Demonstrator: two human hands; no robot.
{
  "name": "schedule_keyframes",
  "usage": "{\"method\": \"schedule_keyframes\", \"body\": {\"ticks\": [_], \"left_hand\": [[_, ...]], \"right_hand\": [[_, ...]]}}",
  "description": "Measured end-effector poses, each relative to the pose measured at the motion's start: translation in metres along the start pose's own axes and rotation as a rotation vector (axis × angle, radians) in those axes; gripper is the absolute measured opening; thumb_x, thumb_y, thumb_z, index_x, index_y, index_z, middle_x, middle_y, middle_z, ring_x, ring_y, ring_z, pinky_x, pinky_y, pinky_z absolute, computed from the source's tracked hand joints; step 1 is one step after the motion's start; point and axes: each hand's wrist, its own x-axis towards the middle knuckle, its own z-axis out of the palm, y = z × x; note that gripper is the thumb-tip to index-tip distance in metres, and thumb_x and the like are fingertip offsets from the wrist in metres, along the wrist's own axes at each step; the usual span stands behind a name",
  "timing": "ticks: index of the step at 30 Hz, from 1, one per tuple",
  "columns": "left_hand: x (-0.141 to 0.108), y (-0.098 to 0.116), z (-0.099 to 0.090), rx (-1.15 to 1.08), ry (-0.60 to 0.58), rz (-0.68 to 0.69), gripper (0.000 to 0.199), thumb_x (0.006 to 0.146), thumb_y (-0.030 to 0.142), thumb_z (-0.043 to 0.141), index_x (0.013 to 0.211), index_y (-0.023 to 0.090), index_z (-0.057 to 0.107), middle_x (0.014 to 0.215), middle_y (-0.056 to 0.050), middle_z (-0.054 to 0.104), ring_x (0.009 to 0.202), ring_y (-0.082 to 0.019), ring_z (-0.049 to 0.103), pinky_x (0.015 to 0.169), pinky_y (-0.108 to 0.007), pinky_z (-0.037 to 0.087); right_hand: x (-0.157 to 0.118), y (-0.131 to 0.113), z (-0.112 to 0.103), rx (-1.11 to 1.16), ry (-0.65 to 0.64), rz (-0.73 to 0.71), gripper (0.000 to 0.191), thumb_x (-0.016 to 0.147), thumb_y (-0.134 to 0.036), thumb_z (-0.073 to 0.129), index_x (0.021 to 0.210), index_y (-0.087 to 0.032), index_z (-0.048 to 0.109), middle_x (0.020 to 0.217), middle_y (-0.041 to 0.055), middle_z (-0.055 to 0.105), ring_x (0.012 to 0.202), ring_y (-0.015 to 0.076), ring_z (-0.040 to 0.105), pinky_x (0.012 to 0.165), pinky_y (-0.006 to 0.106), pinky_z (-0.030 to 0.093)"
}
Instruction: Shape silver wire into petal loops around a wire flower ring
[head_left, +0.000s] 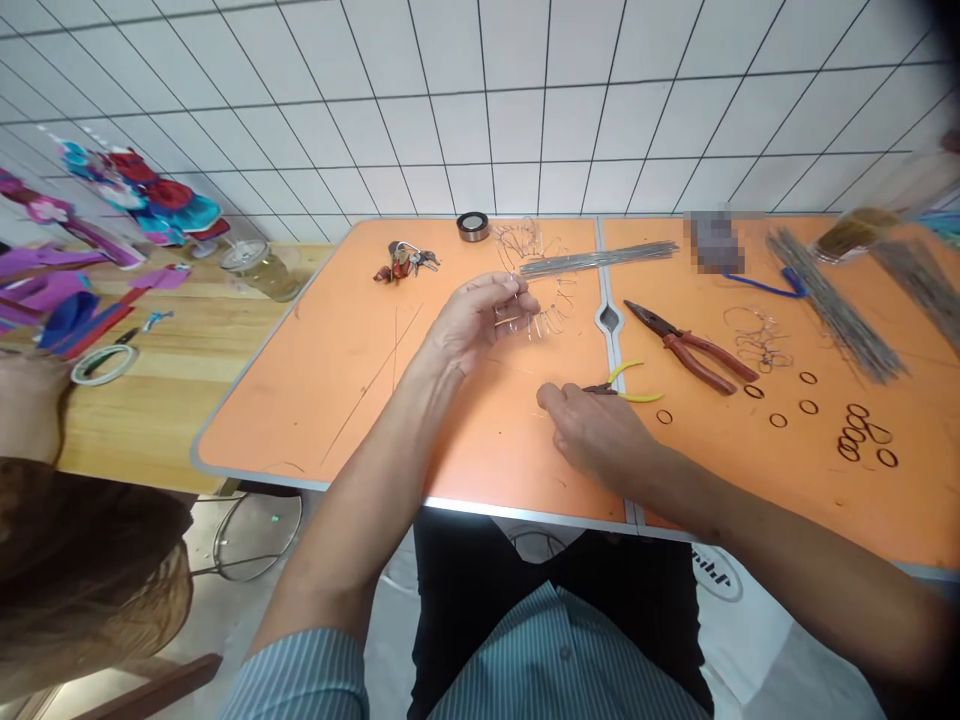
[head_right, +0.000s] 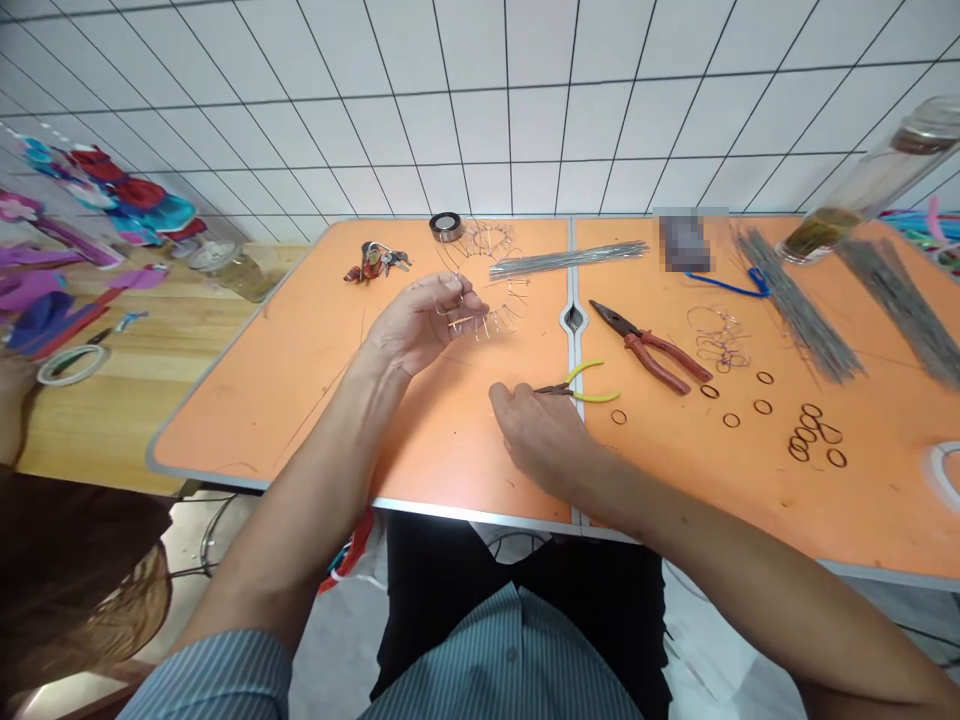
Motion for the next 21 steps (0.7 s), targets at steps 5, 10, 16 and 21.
{"method": "schedule_keyframes", "body": {"ticks": [5,10,16,21], "left_hand": [[-0.003,0.002,0.002,-0.038,0.059,-0.007,0.015,0.089,0.03,0.083,0.089,0.023,0.069,0.079,-0.001,0.077,0.095,-0.022,0.081,0.094,-0.034,0.064],[-0.005,0.005,0.002,-0.076,0.055,-0.023,0.008,0.098,0.028,0.074,0.092,0.022,0.072,0.074,-0.002,0.073,0.099,-0.026,0.079,0.105,-0.041,0.06],[-0.005,0.005,0.004,-0.106,0.055,-0.012,0.02,0.105,0.023,0.064,0.087,0.018,0.071,0.071,0.0,0.067,0.074,-0.015,0.07,0.086,-0.031,0.061],[-0.005,0.008,0.007,-0.095,0.086,-0.045,0.022,0.107,0.024,0.063,0.088,0.017,0.07,0.072,-0.001,0.067,0.078,-0.017,0.074,0.087,-0.032,0.062]], "right_hand": [[0.004,0.022,-0.008,0.308,0.134,0.073,0.045,0.094,-0.01,0.052,0.137,-0.02,0.061,0.119,0.0105,0.08,0.092,0.0266,0.072,0.069,0.037,0.035],[0.007,0.04,-0.019,0.399,0.146,0.082,0.029,0.102,-0.015,0.049,0.119,-0.022,0.072,0.117,0.0085,0.081,0.1,0.0252,0.07,0.074,0.035,0.037],[-0.014,0.032,-0.018,0.29,0.103,0.001,0.022,0.106,-0.02,0.055,0.117,-0.021,0.074,0.116,0.0076,0.08,0.098,0.0235,0.068,0.069,0.034,0.032],[-0.039,0.017,-0.005,0.074,0.151,0.037,0.024,0.109,-0.016,0.052,0.107,-0.017,0.076,0.114,0.0127,0.079,0.094,0.0239,0.067,0.065,0.036,0.028]]}}
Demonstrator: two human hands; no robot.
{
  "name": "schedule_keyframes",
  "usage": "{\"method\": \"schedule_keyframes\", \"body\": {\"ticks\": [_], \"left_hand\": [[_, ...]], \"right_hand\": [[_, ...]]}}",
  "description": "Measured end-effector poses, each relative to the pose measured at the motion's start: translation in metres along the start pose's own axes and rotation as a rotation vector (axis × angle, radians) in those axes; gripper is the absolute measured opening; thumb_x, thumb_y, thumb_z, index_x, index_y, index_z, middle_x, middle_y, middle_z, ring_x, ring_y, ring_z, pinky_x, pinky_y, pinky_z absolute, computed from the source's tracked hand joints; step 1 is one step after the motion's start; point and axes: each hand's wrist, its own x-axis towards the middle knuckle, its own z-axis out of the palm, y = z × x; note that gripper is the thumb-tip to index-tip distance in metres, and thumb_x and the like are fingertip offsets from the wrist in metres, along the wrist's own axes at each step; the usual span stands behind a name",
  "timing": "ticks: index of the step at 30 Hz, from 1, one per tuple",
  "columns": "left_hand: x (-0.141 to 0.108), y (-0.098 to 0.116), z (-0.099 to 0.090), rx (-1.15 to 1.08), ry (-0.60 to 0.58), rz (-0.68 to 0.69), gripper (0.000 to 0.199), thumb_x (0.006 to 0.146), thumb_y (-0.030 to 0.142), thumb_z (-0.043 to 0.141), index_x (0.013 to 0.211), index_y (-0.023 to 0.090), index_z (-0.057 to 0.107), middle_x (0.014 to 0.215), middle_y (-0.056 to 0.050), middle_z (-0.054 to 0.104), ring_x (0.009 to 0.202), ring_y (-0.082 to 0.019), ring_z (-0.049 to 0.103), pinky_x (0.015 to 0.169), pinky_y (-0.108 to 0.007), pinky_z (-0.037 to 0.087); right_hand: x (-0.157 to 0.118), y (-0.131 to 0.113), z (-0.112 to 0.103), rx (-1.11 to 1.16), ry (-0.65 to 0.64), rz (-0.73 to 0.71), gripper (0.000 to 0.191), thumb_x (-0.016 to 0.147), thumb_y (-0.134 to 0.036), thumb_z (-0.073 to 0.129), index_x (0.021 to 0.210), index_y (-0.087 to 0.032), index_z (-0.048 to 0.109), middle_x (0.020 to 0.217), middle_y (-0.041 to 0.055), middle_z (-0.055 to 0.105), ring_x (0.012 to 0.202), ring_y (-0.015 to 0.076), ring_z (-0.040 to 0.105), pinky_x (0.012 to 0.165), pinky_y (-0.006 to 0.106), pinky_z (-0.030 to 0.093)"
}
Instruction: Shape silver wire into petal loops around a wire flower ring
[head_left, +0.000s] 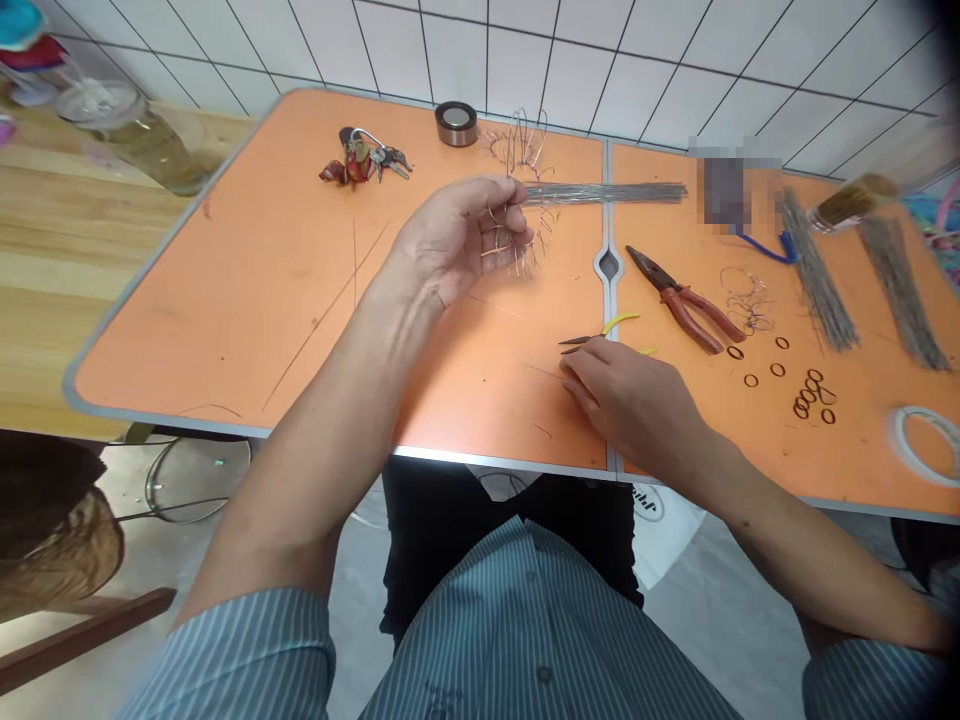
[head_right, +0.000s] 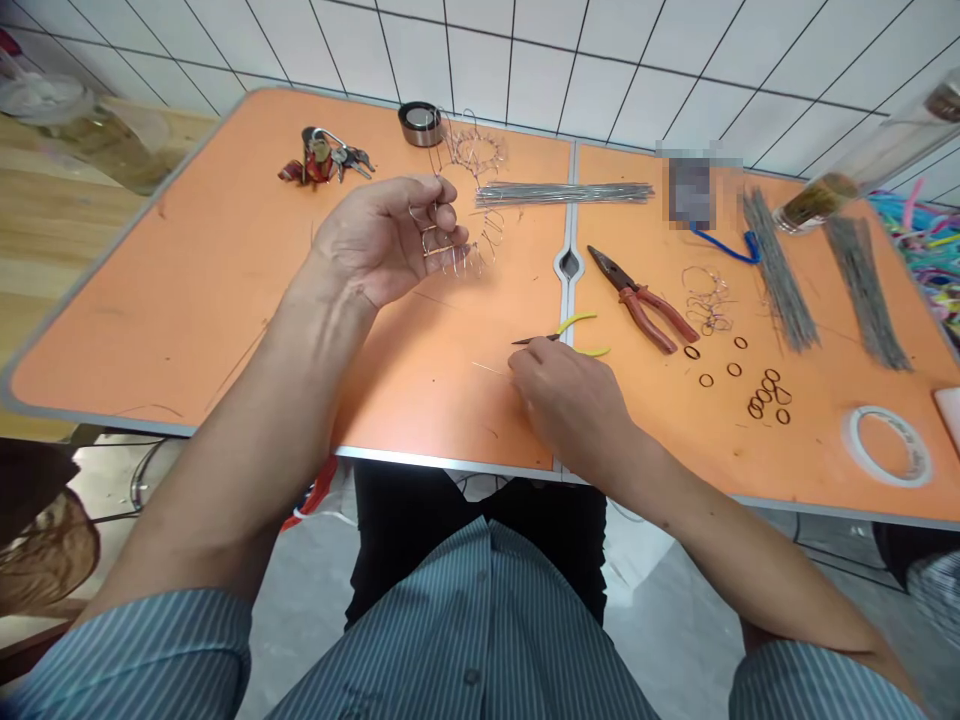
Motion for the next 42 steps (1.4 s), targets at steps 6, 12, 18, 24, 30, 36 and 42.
{"method": "schedule_keyframes", "body": {"ticks": [6,12,18,24,30,36,42], "left_hand": [[-0.001,0.003,-0.002,-0.021,0.014,0.022,0.015,0.102,0.03,0.074,0.091,0.02,0.071,0.077,-0.004,0.071,0.106,-0.027,0.082,0.099,-0.036,0.065],[0.007,0.001,-0.009,-0.064,0.085,0.013,0.018,0.094,0.031,0.082,0.109,0.025,0.074,0.087,-0.007,0.078,0.122,-0.036,0.08,0.102,-0.046,0.066],[0.012,-0.001,-0.011,-0.052,0.065,0.006,0.007,0.1,0.029,0.072,0.098,0.022,0.073,0.085,-0.005,0.075,0.118,-0.031,0.081,0.102,-0.042,0.065],[0.012,-0.006,-0.01,-0.032,0.036,0.003,0.014,0.095,0.032,0.077,0.087,0.024,0.07,0.083,-0.005,0.074,0.112,-0.03,0.08,0.101,-0.04,0.062],[0.011,-0.009,-0.006,-0.035,0.007,-0.018,0.015,0.099,0.028,0.069,0.088,0.019,0.071,0.08,-0.003,0.072,0.091,-0.021,0.077,0.099,-0.036,0.06],[0.014,-0.01,-0.005,-0.089,-0.01,-0.058,0.016,0.1,0.032,0.066,0.092,0.021,0.074,0.073,-0.001,0.072,0.079,-0.019,0.074,0.09,-0.033,0.06],[0.01,-0.009,-0.005,-0.135,-0.126,-0.114,0.037,0.071,0.008,0.065,0.105,0.017,0.077,0.076,0.0,0.073,0.077,-0.017,0.075,0.082,-0.031,0.059]], "right_hand": [[-0.009,-0.01,0.005,-0.039,0.062,0.034,0.03,0.108,-0.011,0.047,0.104,-0.019,0.076,0.107,0.0131,0.078,0.089,0.0237,0.063,0.067,0.036,0.031],[-0.001,-0.004,-0.004,-0.048,-0.057,0.078,0.03,0.108,-0.015,0.05,0.123,-0.02,0.075,0.127,0.0128,0.079,0.097,0.025,0.07,0.063,0.035,0.026],[0.013,-0.003,-0.011,-0.2,-0.22,0.041,0.032,0.104,-0.009,0.047,0.127,-0.016,0.068,0.121,0.0148,0.08,0.086,0.027,0.072,0.058,0.037,0.02],[0.019,-0.01,-0.008,-0.275,-0.281,-0.05,0.034,0.098,-0.003,0.048,0.128,-0.009,0.064,0.116,0.0192,0.077,0.093,0.0307,0.073,0.061,0.038,0.026],[0.012,0.001,-0.001,0.026,-0.216,0.033,0.036,0.094,-0.004,0.047,0.126,-0.015,0.059,0.117,0.0149,0.076,0.094,0.0271,0.07,0.067,0.035,0.036],[0.006,0.013,-0.01,0.434,-0.022,0.209,0.024,0.096,-0.016,0.051,0.119,-0.022,0.056,0.09,0.002,0.069,0.069,0.019,0.057,0.066,0.032,0.039],[0.017,0.033,-0.014,0.69,0.166,0.252,0.025,0.091,-0.018,0.06,0.115,-0.026,0.055,0.088,-0.0021,0.06,0.073,0.0179,0.056,0.066,0.032,0.043]]}}
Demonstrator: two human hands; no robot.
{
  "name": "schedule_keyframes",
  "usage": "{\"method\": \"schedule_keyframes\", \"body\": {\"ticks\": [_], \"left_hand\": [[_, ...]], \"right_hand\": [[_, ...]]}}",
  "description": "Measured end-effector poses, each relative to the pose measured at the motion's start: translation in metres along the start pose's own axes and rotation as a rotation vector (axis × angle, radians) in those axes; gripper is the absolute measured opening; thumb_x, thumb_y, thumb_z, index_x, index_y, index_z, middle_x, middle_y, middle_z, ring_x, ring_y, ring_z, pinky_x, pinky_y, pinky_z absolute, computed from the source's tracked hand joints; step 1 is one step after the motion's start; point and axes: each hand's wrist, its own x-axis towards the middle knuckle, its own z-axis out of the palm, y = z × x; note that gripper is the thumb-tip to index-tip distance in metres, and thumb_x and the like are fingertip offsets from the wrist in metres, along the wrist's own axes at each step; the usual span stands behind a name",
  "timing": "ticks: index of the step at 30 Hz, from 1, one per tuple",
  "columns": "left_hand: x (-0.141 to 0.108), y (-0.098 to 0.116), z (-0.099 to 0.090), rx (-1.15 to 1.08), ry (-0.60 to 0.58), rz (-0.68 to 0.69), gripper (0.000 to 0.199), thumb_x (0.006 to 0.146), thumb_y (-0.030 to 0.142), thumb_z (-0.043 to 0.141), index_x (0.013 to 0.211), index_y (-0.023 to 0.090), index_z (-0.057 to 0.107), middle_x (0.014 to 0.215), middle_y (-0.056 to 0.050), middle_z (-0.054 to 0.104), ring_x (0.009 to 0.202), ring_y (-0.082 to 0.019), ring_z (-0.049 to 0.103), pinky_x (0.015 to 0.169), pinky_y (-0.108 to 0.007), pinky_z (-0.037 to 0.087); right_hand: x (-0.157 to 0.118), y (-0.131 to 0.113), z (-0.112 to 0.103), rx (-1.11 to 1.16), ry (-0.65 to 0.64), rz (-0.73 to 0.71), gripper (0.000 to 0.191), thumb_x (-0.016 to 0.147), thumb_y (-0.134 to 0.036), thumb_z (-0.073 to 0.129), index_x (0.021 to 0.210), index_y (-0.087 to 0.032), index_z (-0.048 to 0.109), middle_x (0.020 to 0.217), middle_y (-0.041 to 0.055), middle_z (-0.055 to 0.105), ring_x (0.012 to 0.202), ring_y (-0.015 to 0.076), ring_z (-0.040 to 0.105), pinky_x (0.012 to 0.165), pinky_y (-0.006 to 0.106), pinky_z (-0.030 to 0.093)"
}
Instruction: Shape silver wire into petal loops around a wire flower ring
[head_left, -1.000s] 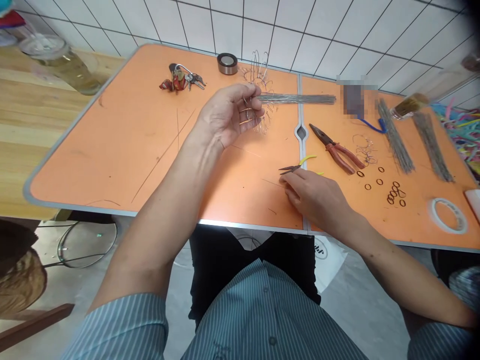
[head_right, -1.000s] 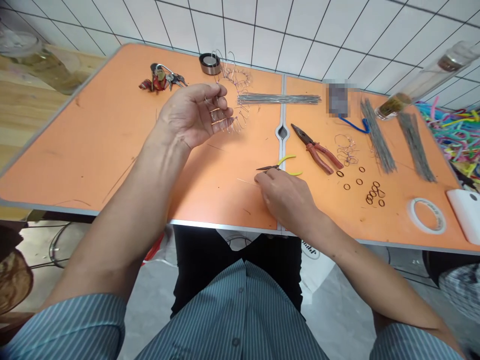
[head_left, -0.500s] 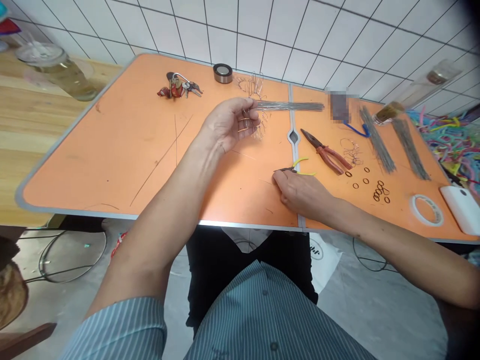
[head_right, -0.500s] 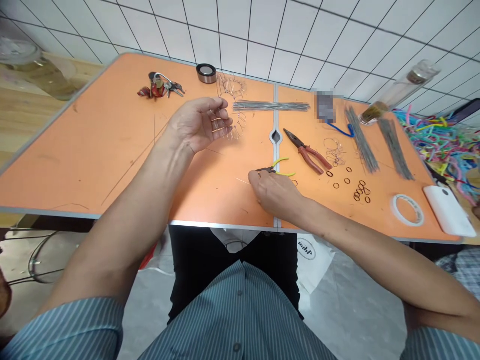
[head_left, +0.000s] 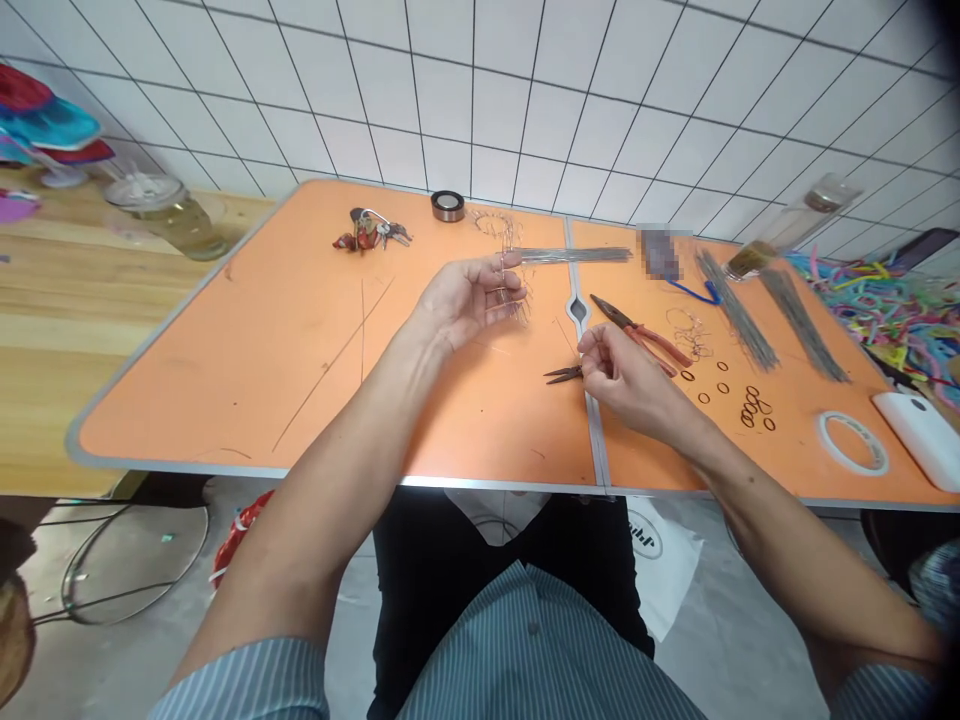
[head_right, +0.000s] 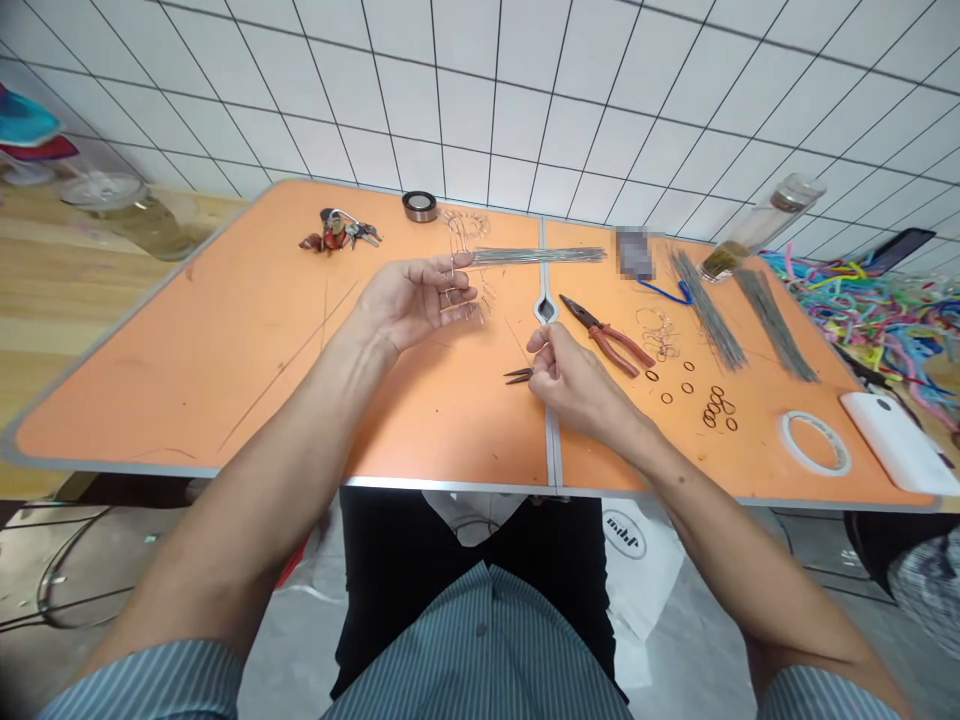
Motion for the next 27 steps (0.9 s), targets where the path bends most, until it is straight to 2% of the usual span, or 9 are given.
{"method": "schedule_keyframes", "body": {"ticks": [3,9,13,17,20,22,24,27], "left_hand": [[-0.005,-0.003,0.004,0.012,-0.048,0.0,0.053,0.06,0.0,0.065,0.109,0.018,0.075,0.079,0.003,0.073,0.084,-0.017,0.076,0.086,-0.031,0.057],[-0.003,-0.015,0.009,0.047,-0.016,0.008,0.054,0.062,0.0,0.079,0.113,0.018,0.072,0.077,0.006,0.069,0.08,-0.014,0.073,0.088,-0.032,0.054],[-0.001,-0.018,0.008,0.013,-0.032,-0.041,0.049,0.063,-0.001,0.073,0.109,0.016,0.07,0.074,0.008,0.064,0.076,-0.012,0.069,0.085,-0.03,0.051],[-0.003,-0.015,0.007,-0.039,-0.034,-0.076,0.056,0.059,-0.005,0.063,0.111,0.014,0.07,0.087,0.003,0.073,0.081,-0.013,0.071,0.084,-0.032,0.051],[-0.003,-0.013,0.006,-0.08,-0.024,-0.08,0.056,0.06,-0.004,0.061,0.112,0.014,0.07,0.093,0.0,0.076,0.088,-0.015,0.074,0.086,-0.035,0.054],[-0.003,-0.012,0.005,-0.1,-0.027,-0.084,0.045,0.067,0.003,0.065,0.111,0.013,0.071,0.091,-0.002,0.076,0.089,-0.018,0.074,0.086,-0.037,0.056],[-0.003,-0.011,0.005,-0.097,-0.016,-0.099,0.029,0.078,0.018,0.069,0.107,0.012,0.073,0.084,-0.003,0.073,0.086,-0.02,0.073,0.082,-0.038,0.057],[-0.003,-0.012,0.008,-0.042,0.018,-0.123,0.024,0.085,0.034,0.077,0.096,0.013,0.073,0.073,-0.001,0.065,0.076,-0.019,0.068,0.073,-0.036,0.056]], "right_hand": [[0.018,0.0,0.002,0.111,0.028,-0.01,0.029,0.086,-0.016,0.06,0.112,-0.026,0.054,0.088,-0.0033,0.057,0.072,0.0168,0.053,0.065,0.031,0.041],[0.05,-0.014,0.011,0.095,0.087,-0.014,0.03,0.084,-0.016,0.06,0.111,-0.026,0.055,0.089,-0.0026,0.06,0.077,0.0189,0.057,0.067,0.032,0.041],[0.062,-0.02,0.015,0.061,0.111,-0.051,0.029,0.084,-0.017,0.062,0.111,-0.027,0.055,0.089,-0.0008,0.063,0.079,0.0206,0.058,0.069,0.033,0.042],[0.067,-0.026,0.013,0.049,0.122,-0.074,0.029,0.084,-0.017,0.062,0.111,-0.027,0.056,0.09,0.0007,0.063,0.078,0.0216,0.058,0.069,0.034,0.042],[0.064,-0.032,0.008,0.02,0.14,-0.081,0.028,0.086,-0.018,0.062,0.111,-0.027,0.054,0.091,0.0011,0.064,0.076,0.0218,0.058,0.068,0.034,0.042],[0.061,-0.037,0.004,-0.023,0.147,-0.1,0.027,0.087,-0.018,0.061,0.11,-0.027,0.052,0.088,0.0007,0.063,0.075,0.0219,0.058,0.067,0.034,0.042],[0.059,-0.04,0.001,-0.09,0.152,-0.133,0.028,0.087,-0.017,0.06,0.111,-0.026,0.05,0.085,-0.0001,0.063,0.073,0.0221,0.059,0.067,0.035,0.041],[0.059,-0.041,0.0,-0.221,0.169,-0.192,0.033,0.086,-0.014,0.056,0.117,-0.025,0.051,0.087,0.001,0.065,0.073,0.0234,0.06,0.066,0.035,0.038]]}}
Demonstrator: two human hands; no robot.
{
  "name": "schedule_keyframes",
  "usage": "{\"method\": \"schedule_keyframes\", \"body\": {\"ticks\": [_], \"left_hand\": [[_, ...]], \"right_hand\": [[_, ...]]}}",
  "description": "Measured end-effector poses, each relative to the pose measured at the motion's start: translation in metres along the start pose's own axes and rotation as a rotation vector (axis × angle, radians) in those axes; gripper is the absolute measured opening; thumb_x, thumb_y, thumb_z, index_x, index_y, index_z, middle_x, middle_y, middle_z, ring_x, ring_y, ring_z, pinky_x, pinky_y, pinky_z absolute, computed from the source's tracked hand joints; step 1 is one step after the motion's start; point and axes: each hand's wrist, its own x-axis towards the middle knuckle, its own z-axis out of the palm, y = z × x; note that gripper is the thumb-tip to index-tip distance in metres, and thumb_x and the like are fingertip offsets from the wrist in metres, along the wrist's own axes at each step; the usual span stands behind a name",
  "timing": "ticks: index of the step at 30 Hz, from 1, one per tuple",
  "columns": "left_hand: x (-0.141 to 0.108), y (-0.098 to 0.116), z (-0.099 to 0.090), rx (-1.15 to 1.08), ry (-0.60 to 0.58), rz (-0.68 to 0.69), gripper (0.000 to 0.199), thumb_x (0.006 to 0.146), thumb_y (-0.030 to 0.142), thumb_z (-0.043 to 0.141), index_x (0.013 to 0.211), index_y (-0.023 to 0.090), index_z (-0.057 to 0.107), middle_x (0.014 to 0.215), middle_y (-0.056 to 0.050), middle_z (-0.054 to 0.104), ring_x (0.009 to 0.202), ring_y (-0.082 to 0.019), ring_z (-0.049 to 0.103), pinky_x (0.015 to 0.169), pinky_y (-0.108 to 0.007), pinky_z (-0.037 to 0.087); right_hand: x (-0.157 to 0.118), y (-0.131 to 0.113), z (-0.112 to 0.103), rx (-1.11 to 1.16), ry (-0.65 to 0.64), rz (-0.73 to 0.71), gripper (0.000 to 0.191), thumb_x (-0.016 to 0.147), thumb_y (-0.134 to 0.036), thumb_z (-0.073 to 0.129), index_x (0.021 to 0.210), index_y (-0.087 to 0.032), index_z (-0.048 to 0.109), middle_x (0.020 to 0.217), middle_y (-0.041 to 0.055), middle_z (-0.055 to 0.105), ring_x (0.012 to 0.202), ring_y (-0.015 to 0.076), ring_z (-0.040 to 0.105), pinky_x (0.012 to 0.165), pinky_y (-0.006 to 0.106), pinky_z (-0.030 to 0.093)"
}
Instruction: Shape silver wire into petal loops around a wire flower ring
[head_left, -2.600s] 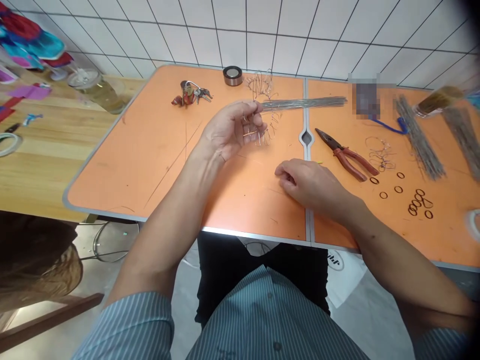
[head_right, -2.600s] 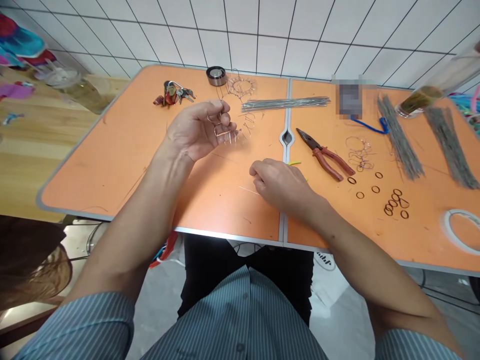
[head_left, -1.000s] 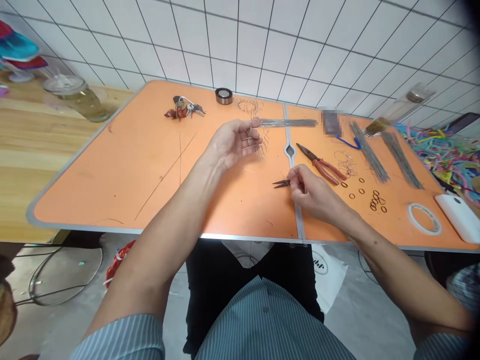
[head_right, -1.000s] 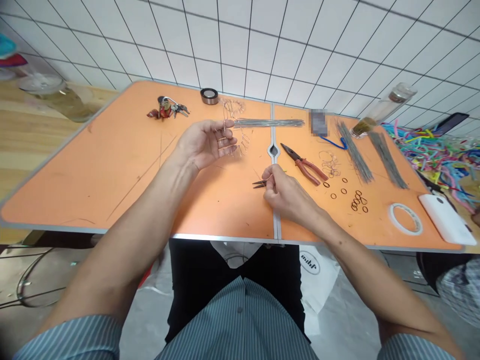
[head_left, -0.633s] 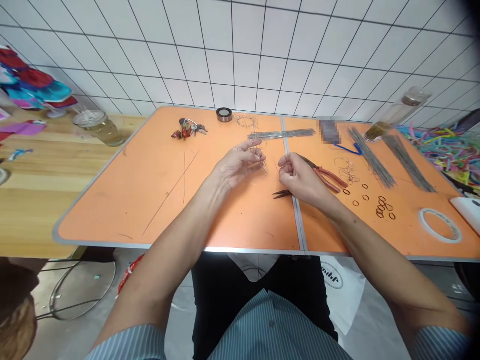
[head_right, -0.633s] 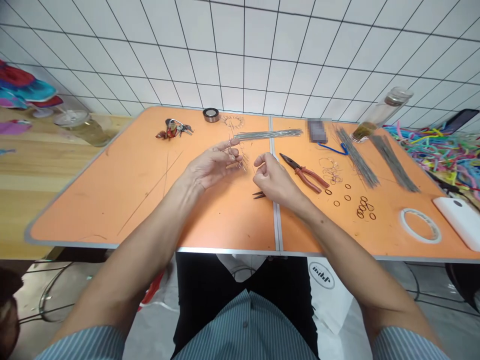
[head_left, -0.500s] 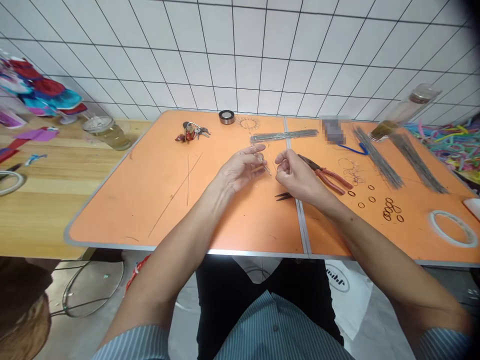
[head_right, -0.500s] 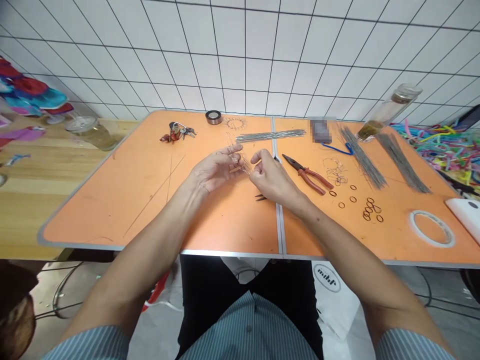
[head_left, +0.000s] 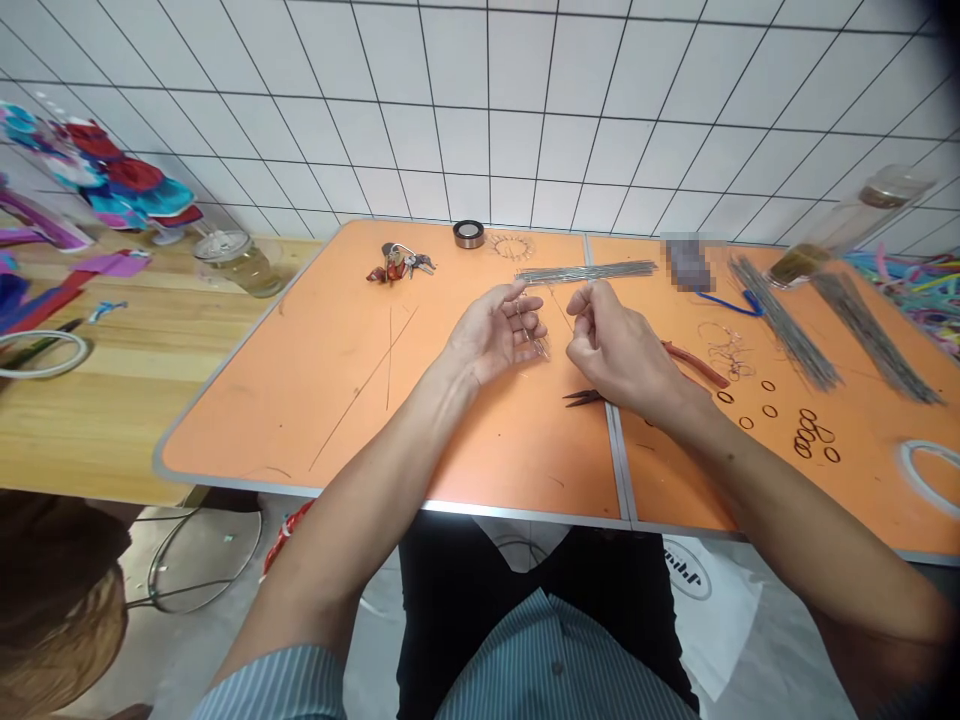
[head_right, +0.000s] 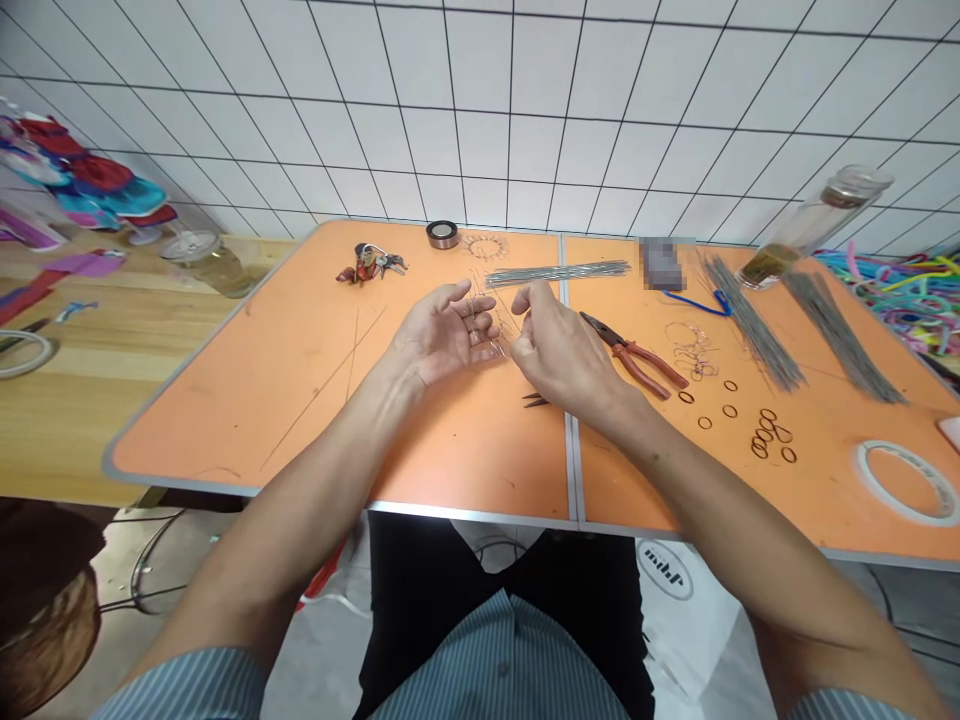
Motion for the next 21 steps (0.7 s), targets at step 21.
{"method": "schedule_keyframes", "body": {"ticks": [21], "left_hand": [[0.003,-0.007,0.002,0.129,0.084,0.13,0.023,0.069,0.026,0.088,0.078,0.018,0.068,0.068,0.005,0.053,0.068,-0.012,0.06,0.067,-0.027,0.052]], "right_hand": [[0.015,-0.006,0.018,-0.127,-0.027,-0.097,0.039,0.097,-0.02,0.05,0.135,-0.02,0.059,0.116,0.0137,0.079,0.085,0.0308,0.07,0.067,0.038,0.04]]}}
